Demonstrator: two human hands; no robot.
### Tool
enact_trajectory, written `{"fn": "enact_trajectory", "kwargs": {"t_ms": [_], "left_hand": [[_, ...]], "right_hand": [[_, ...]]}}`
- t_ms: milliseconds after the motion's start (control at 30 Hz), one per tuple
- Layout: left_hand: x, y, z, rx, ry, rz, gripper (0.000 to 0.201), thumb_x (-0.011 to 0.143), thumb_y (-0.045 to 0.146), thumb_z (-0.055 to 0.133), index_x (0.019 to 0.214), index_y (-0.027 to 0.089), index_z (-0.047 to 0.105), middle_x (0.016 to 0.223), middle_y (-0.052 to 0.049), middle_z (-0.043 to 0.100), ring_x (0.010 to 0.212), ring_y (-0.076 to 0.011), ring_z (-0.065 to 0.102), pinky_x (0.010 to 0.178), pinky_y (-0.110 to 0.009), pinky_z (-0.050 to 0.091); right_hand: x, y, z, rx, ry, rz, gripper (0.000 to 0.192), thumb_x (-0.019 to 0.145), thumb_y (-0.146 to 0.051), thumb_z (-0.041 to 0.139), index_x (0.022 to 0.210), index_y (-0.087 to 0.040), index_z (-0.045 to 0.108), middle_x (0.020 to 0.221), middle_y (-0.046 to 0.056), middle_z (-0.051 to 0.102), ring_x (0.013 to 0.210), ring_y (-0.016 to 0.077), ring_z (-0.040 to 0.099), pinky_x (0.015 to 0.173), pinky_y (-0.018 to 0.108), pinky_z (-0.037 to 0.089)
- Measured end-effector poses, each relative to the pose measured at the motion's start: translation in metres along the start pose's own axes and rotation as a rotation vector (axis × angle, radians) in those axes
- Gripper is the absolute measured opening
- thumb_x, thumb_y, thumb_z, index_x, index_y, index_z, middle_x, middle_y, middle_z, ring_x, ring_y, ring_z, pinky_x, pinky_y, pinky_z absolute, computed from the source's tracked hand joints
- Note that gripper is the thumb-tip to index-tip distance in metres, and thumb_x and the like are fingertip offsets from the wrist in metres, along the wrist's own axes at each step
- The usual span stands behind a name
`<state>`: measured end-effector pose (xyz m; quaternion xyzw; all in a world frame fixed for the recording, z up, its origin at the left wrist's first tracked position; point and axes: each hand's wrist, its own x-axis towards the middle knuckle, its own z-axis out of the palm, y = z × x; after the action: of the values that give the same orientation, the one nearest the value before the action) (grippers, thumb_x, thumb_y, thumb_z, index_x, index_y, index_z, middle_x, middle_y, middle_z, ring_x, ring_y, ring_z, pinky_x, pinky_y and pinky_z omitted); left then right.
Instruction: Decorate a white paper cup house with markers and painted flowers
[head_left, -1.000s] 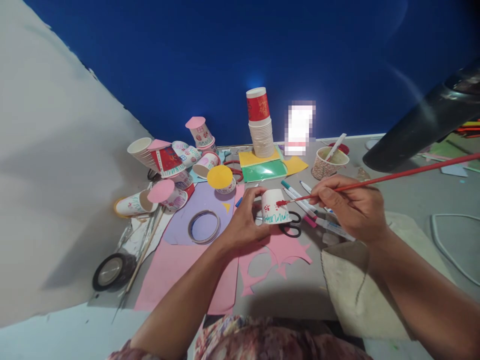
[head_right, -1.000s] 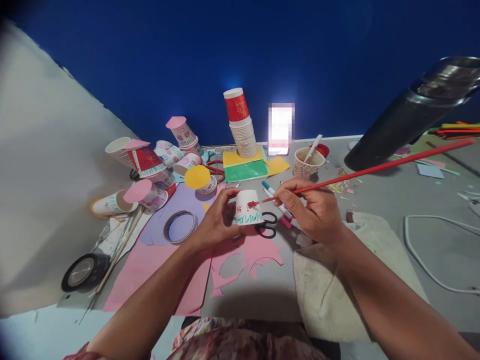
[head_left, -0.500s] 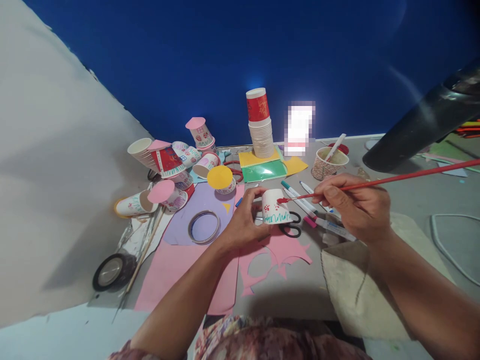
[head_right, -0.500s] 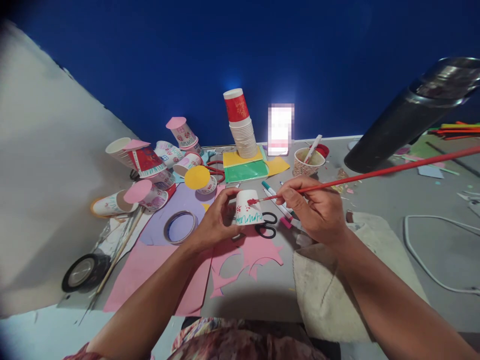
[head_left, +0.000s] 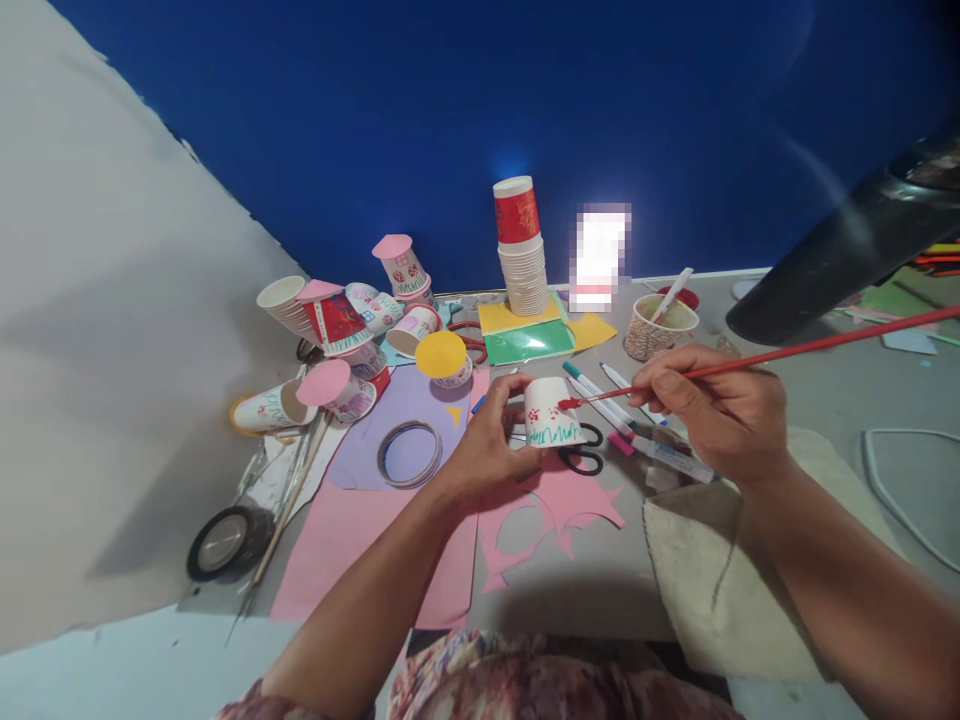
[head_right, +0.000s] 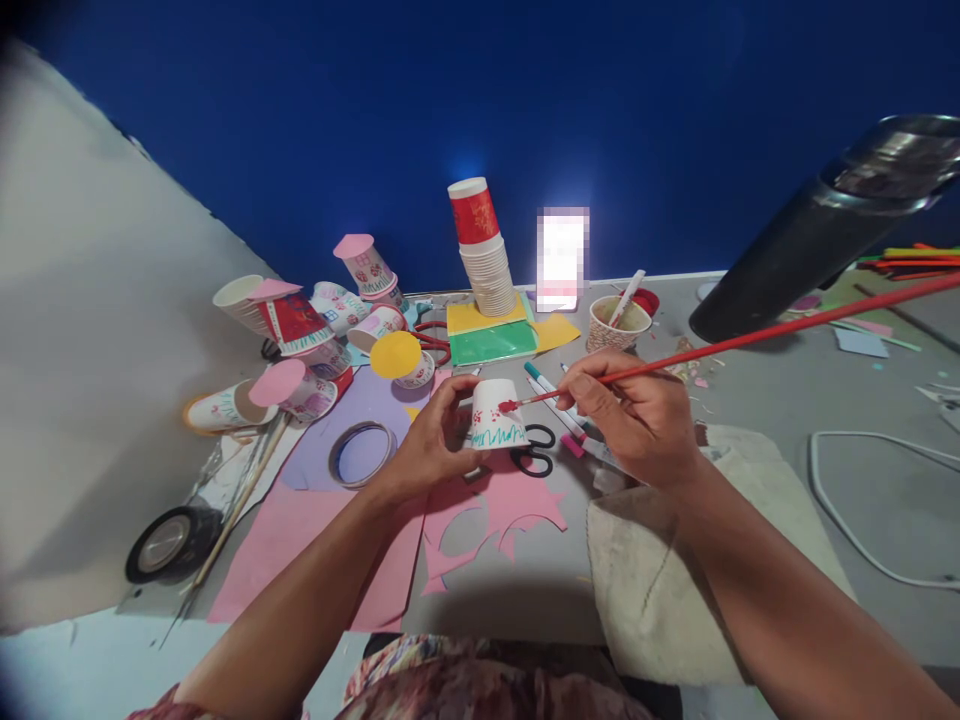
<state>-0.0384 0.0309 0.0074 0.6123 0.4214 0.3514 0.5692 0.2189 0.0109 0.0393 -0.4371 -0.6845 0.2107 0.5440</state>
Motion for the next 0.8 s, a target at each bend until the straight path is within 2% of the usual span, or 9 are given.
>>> {"fn": "enact_trajectory", "kwargs": {"t_ms": [167,300,533,800], "left_hand": [[0.002,-0.007,-0.004,0.016,-0.021,0.035,0.079,0.068,0.024,0.092,0.136,0.027,0.051,0.14,-0.01,0.064,0.122,-0.0311,0.066,0.099,-0.044,0.056],[0.003,-0.013,-0.006,-0.012,-0.034,0.039,0.081,0.068,0.019,0.088,0.139,0.028,0.05,0.143,-0.01,0.062,0.125,-0.031,0.066,0.101,-0.043,0.055],[0.003,-0.009,-0.004,-0.025,-0.025,0.027,0.081,0.067,0.022,0.091,0.136,0.028,0.051,0.142,-0.009,0.062,0.122,-0.03,0.066,0.097,-0.04,0.055],[0.003,-0.01,-0.004,-0.035,-0.025,0.016,0.082,0.068,0.023,0.092,0.138,0.027,0.051,0.14,-0.01,0.065,0.121,-0.0296,0.068,0.095,-0.039,0.057]], "right_hand": [[0.002,-0.002,0.0,-0.031,-0.031,-0.016,0.03,0.105,-0.039,0.063,0.084,-0.025,0.077,0.074,0.003,0.076,0.061,0.0171,0.066,0.053,0.032,0.051],[0.001,0.001,0.0,0.005,-0.027,-0.006,0.026,0.106,-0.035,0.063,0.087,-0.025,0.077,0.076,0.002,0.077,0.059,0.0157,0.065,0.051,0.03,0.048],[-0.002,0.002,0.001,0.015,-0.066,0.024,0.027,0.107,-0.035,0.062,0.086,-0.024,0.077,0.075,0.002,0.075,0.057,0.0146,0.064,0.047,0.028,0.045],[-0.002,0.001,0.004,0.051,-0.066,0.047,0.027,0.105,-0.041,0.064,0.089,-0.024,0.078,0.075,0.002,0.076,0.055,0.015,0.062,0.046,0.029,0.046]]}}
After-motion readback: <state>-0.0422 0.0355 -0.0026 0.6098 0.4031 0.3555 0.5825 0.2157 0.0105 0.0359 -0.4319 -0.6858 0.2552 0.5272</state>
